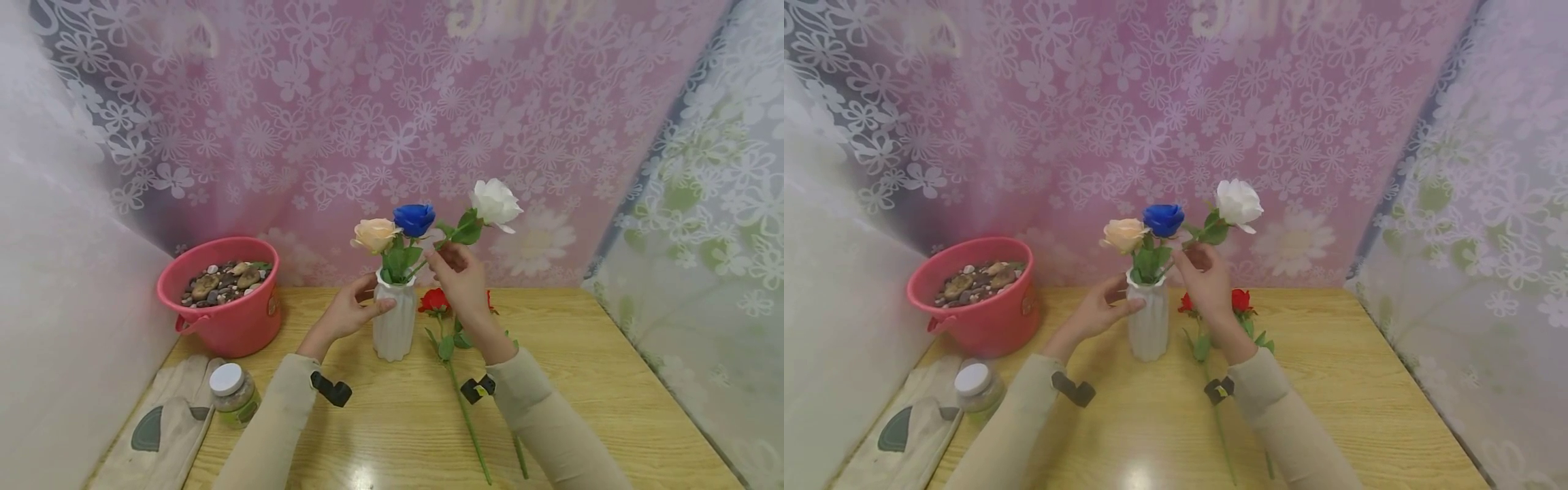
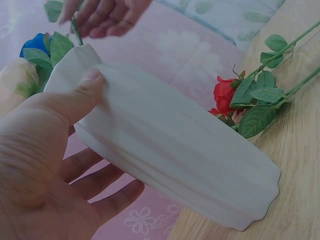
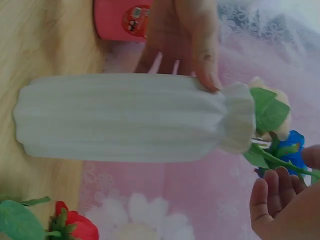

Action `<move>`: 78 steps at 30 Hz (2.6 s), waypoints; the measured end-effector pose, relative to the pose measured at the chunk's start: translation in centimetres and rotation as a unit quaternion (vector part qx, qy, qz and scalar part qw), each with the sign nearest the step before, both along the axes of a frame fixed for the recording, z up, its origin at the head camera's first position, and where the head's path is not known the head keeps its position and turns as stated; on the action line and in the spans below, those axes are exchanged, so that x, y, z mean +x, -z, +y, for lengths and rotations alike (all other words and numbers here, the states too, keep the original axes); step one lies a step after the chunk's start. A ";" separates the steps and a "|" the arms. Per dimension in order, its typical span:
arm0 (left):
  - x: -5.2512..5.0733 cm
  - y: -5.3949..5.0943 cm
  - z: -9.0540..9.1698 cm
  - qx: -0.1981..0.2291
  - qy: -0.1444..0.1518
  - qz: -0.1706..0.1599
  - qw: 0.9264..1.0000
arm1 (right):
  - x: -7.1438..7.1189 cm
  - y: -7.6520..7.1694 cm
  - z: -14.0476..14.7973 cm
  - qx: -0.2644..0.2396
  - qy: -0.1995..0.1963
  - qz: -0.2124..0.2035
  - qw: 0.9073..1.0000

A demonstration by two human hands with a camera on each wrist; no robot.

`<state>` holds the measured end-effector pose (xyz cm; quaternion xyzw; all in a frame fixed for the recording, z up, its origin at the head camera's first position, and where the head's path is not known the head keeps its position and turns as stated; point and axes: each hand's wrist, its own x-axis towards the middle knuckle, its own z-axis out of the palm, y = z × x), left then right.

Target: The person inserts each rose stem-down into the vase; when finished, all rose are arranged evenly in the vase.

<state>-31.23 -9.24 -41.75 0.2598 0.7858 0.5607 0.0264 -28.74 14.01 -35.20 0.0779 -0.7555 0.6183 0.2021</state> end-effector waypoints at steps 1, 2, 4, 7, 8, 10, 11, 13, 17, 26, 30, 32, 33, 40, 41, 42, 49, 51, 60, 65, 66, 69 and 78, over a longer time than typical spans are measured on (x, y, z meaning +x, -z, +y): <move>0.0 0.0 0.0 0.001 0.000 -0.001 1.000 | 0.0 -0.2 0.1 -0.015 0.005 0.010 1.000; 0.0 0.0 0.0 0.000 0.000 -0.002 1.000 | -0.1 -0.4 0.2 -0.027 0.009 0.022 0.999; 0.0 0.0 0.0 -0.002 -0.003 -0.003 1.000 | -0.1 -0.8 0.3 -0.040 0.015 0.040 0.998; 0.0 0.0 0.0 -0.003 -0.003 -0.002 1.000 | -0.2 -1.0 0.4 -0.034 0.020 0.053 0.998; 0.0 -0.1 0.0 -0.003 -0.003 -0.001 1.000 | -0.2 -0.9 0.4 -0.024 0.020 0.052 0.998; 0.0 -0.1 0.0 -0.002 -0.001 0.001 1.000 | -0.3 -0.7 0.2 0.002 0.019 0.043 0.999; 0.0 -0.1 0.0 0.000 0.000 0.001 1.000 | -0.4 -0.5 0.1 0.018 0.017 0.040 0.999; 0.0 -0.1 0.0 0.003 0.001 0.000 1.000 | -0.5 -0.1 -0.3 0.051 0.012 0.039 0.998; 0.1 0.0 0.0 0.006 0.003 -0.002 1.000 | -0.9 1.0 -1.1 0.111 -0.004 0.036 0.993; 0.1 0.1 0.0 0.004 0.000 0.000 1.000 | -0.4 1.6 -1.7 0.113 -0.001 -0.024 0.993; 0.1 0.0 0.0 -0.003 -0.006 -0.006 1.000 | 0.0 1.5 -1.6 0.112 0.009 -0.010 0.994; 0.1 0.0 0.0 -0.006 -0.008 -0.009 1.000 | 0.1 1.5 -1.5 0.108 0.021 0.007 0.994; 0.1 0.0 0.0 -0.007 -0.009 -0.011 1.000 | 0.0 1.6 -1.4 0.107 0.027 0.015 0.994; 0.2 0.0 0.0 0.001 -0.004 -0.008 1.000 | 0.0 1.3 -1.5 0.088 0.056 0.052 0.993; 0.2 0.0 0.0 0.003 -0.003 -0.007 1.000 | -0.1 1.2 -1.6 0.082 0.058 0.056 0.993; 0.1 0.0 0.0 0.004 -0.001 -0.005 1.000 | -0.1 1.2 -1.7 0.078 0.061 0.057 0.993; -0.1 0.1 0.0 0.001 -0.004 0.001 1.000 | -0.5 1.1 -2.0 0.069 0.059 0.053 0.994; -0.2 0.2 0.0 0.000 -0.004 0.002 1.000 | -0.5 1.1 -2.0 0.074 0.060 0.051 0.994; 0.0 0.2 0.0 -0.007 -0.008 -0.007 1.000 | -0.6 1.2 -1.1 0.080 0.033 0.024 0.996; 0.1 0.1 0.1 -0.012 -0.015 -0.015 1.000 | -0.2 1.5 0.6 0.085 0.014 -0.026 0.996; 0.0 0.1 0.1 -0.012 -0.016 -0.015 1.000 | -0.1 1.7 1.1 0.083 0.013 -0.036 0.996; 0.0 0.2 0.1 -0.012 -0.017 -0.017 1.000 | 0.0 2.2 2.8 0.060 0.005 -0.069 0.996; 0.0 0.4 -0.2 -0.011 -0.022 -0.023 0.999 | 0.7 3.2 8.3 0.072 -0.010 -0.157 0.985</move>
